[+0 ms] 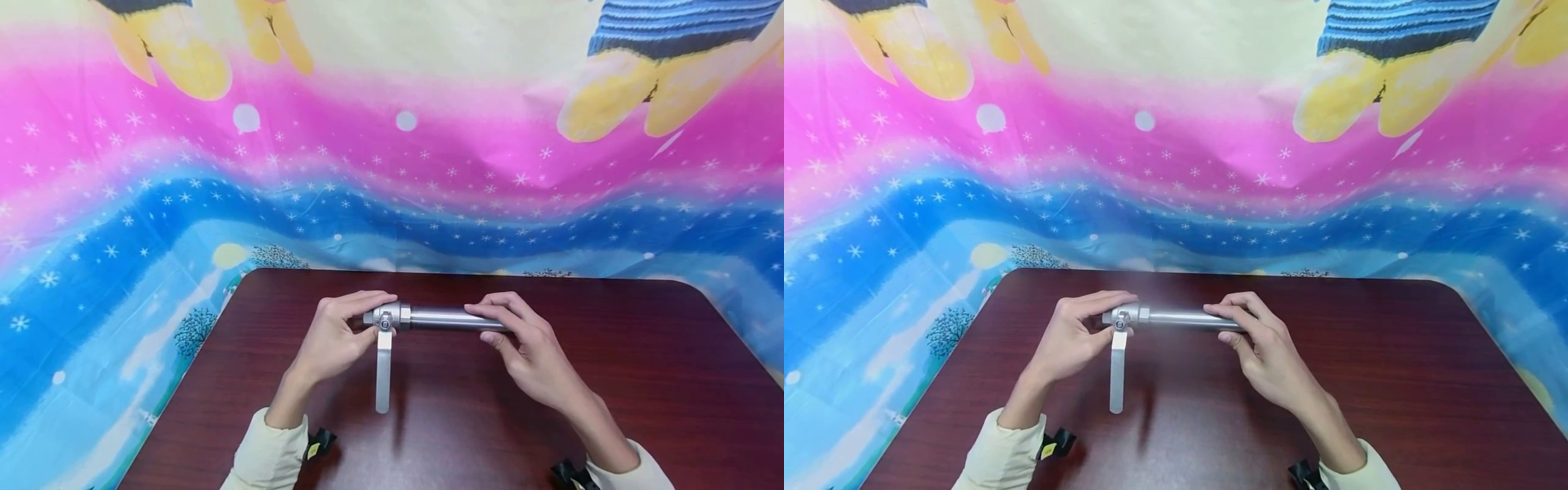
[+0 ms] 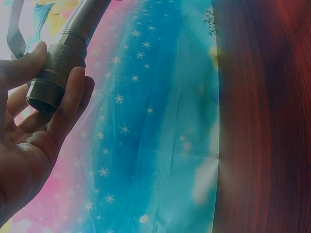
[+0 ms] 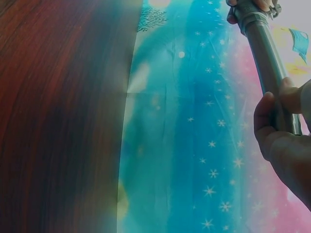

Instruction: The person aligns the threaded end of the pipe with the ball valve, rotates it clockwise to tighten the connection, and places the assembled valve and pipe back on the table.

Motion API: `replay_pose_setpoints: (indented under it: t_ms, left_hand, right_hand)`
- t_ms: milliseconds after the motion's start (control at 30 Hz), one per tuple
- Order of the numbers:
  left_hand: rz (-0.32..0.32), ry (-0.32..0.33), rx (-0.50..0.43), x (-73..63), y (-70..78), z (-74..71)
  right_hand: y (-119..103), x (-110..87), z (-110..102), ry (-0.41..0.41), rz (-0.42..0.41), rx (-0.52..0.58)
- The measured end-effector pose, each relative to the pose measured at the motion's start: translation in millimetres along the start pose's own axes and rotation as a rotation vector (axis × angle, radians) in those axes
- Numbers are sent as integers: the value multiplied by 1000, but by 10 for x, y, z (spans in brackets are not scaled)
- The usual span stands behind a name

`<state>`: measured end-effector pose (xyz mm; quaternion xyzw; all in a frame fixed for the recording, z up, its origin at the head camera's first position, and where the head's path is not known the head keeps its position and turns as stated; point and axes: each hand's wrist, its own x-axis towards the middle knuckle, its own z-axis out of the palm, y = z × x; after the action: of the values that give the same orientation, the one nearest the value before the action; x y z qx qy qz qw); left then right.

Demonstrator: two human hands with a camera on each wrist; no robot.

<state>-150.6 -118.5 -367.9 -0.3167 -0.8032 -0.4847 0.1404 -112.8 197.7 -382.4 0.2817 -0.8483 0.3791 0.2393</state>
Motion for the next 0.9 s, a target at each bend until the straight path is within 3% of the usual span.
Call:
replay_pose_setpoints:
  t_ms: [367,567,900]
  left_hand:
    - [0,-2,-2,-3,7,-10]
    - [-3,-5,3,-4,8,-15]
    - [-12,-7,8,3,-2,-10]
  right_hand:
    - [45,-3,-21,-36,-22,48]
    - [52,-13,-24,-59,19,59]
    - [24,-13,20,-32,25,64]
